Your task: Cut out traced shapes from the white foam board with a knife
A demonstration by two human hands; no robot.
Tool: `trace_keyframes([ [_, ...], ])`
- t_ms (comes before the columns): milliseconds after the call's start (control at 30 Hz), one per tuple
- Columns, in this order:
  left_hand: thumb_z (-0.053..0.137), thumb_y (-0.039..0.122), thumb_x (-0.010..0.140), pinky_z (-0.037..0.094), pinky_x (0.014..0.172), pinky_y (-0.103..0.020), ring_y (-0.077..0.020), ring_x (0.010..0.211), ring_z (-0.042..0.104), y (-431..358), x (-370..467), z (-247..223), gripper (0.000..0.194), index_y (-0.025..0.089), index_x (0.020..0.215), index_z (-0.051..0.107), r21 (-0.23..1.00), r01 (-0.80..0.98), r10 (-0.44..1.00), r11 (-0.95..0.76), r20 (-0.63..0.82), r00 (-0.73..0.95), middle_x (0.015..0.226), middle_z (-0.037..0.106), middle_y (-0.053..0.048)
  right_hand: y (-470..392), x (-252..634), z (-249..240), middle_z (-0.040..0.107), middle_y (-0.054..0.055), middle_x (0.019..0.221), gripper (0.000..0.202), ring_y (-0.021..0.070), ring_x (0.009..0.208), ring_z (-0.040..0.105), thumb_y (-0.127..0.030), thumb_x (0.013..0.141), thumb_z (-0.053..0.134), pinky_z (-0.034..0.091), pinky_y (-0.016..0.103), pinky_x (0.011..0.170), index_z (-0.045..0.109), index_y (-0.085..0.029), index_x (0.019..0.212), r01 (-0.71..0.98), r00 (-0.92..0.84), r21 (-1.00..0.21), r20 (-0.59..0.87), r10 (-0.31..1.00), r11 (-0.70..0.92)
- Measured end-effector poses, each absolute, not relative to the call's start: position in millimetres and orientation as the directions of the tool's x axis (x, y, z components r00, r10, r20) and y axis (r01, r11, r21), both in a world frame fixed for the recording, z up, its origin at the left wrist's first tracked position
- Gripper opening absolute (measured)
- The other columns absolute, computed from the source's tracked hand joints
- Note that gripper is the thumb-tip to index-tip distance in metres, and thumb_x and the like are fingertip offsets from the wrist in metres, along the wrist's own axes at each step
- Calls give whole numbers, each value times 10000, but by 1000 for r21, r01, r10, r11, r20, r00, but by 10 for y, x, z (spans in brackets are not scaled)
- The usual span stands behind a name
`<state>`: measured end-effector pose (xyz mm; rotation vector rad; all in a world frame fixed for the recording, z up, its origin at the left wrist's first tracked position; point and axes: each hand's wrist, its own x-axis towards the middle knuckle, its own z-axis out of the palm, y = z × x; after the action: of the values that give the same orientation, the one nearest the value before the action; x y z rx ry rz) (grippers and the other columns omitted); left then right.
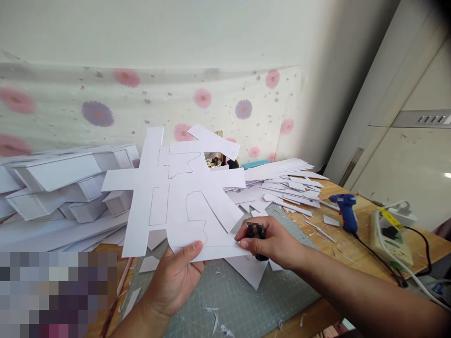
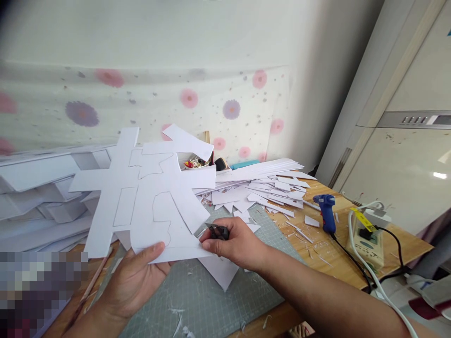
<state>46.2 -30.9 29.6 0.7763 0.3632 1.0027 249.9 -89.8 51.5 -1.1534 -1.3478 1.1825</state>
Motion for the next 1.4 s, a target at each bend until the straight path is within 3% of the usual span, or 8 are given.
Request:
trace_keyframes([
  [233, 663, 72, 808, 581, 857, -330, -230, 1048, 663, -289, 444, 315, 575, 339, 1307, 561, 689, -623, 827, 371, 60, 559, 1174, 698, -28, -936, 2595, 479, 493, -28, 568, 316, 88, 529, 410, -444, 752, 695, 326, 223, 507, 588, -151, 702, 204, -92, -965, 149, 985, 165],
  [367, 709, 113, 788, 603, 738, -248, -199, 908, 713, -255, 373, 320, 367, 271, 1119, 700, 669, -579, 742, 466, 60, 667, 1057, 741, -41, -966, 2612, 500, 567, 10, 674, 167, 111, 627, 493, -295, 817, 647, 375, 237, 596, 600, -158, 734, 546, -80, -704, 496, 865, 454],
  [433, 722, 127, 781, 592, 756, -229, -194, 909, 715, -247, 354, 323, 288, 237, 1047, 731, 654, -562, 702, 506, 66, 709, 1033, 747, -54, -984, 2594, 522, 564, 11, 686, 126, 114, 643, 504, -246, 829, 635, 380, 235, 606, 578, -167, 749, 606, -150, -563, 614, 775, 563],
  [533, 703, 112, 793, 588, 801, -260, -189, 924, 713, -248, 349, 326, 316, 276, 1062, 724, 611, -574, 673, 545, 89, 734, 1034, 747, -22, -1005, 2536, 544, 557, 12, 700, 91, 120, 649, 504, -192, 823, 619, 384, 233, 604, 544, -182, 773, 608, -230, -471, 666, 710, 639],
  [667, 680, 95, 805, 589, 819, -285, -189, 923, 714, -252, 346, 328, 399, 329, 1128, 691, 581, -587, 653, 563, 122, 747, 1012, 752, 5, -1007, 2451, 537, 559, 19, 720, 81, 125, 646, 504, -178, 828, 600, 389, 232, 601, 534, -190, 782, 586, -287, -462, 649, 704, 666],
  [967, 628, 78, 844, 567, 862, -273, -180, 981, 696, -267, 360, 324, 416, 312, 1186, 659, 556, -582, 596, 594, 182, 782, 1054, 742, -10, -961, 2384, 493, 562, 29, 726, 63, 129, 648, 511, -172, 823, 565, 396, 229, 595, 526, -188, 777, 587, -300, -465, 635, 712, 662],
  [1267, 736, 130, 766, 595, 772, -245, -191, 872, 721, -334, 356, 338, 475, 267, 1212, 645, 631, -518, 620, 577, 73, 781, 1003, 755, -36, -916, 2363, 451, 592, 56, 776, 19, 160, 738, 541, -180, 810, 533, 427, 260, 660, 532, -194, 797, 633, -300, -452, 605, 738, 628],
  [1400, 758, 127, 732, 602, 736, -240, -206, 895, 715, -305, 332, 366, 552, 289, 1241, 622, 647, -555, 704, 523, 40, 710, 1007, 753, -22, -901, 2414, 418, 564, 32, 722, 64, 137, 668, 511, -189, 834, 554, 407, 243, 614, 521, -192, 780, 602, -268, -452, 662, 700, 658],
])
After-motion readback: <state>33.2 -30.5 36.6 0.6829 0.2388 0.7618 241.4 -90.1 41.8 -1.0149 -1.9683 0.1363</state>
